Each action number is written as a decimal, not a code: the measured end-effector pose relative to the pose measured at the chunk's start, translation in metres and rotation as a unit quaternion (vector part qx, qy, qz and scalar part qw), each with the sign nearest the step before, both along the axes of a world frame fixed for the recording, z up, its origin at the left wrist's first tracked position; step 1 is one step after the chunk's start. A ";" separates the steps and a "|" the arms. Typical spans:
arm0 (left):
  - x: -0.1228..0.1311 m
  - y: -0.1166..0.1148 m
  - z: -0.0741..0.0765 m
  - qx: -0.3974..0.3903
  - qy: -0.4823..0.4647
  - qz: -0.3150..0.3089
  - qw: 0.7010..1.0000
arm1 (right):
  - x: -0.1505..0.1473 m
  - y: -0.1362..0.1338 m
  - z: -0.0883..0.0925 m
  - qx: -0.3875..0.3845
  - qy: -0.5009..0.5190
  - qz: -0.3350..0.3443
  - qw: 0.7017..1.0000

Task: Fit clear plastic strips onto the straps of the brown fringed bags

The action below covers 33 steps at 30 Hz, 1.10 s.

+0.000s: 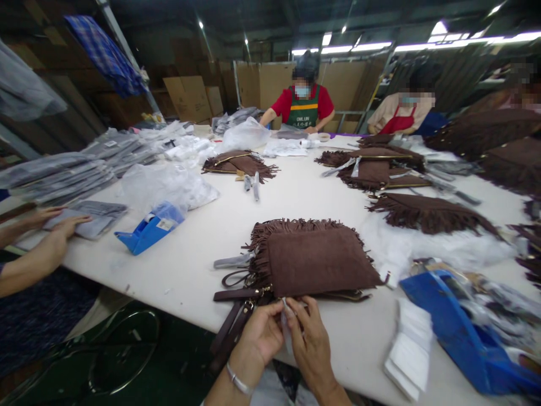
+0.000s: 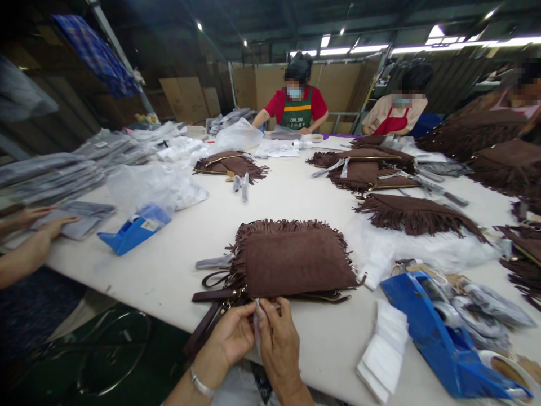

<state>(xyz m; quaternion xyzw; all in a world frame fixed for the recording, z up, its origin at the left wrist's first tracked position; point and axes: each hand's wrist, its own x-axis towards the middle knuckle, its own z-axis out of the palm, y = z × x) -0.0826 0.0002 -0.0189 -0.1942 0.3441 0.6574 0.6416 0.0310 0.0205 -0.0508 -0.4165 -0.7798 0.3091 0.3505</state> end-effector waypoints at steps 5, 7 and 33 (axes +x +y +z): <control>0.004 0.001 0.000 -0.011 0.016 0.024 1.000 | -0.001 -0.004 0.001 0.015 -0.054 -0.007 0.998; 0.006 0.001 -0.001 -0.001 0.023 0.037 0.999 | -0.002 -0.004 0.005 -0.023 -0.037 -0.022 0.999; 0.001 0.000 -0.048 0.122 0.005 -0.098 0.988 | 0.001 0.020 0.028 -0.235 0.082 -0.032 0.968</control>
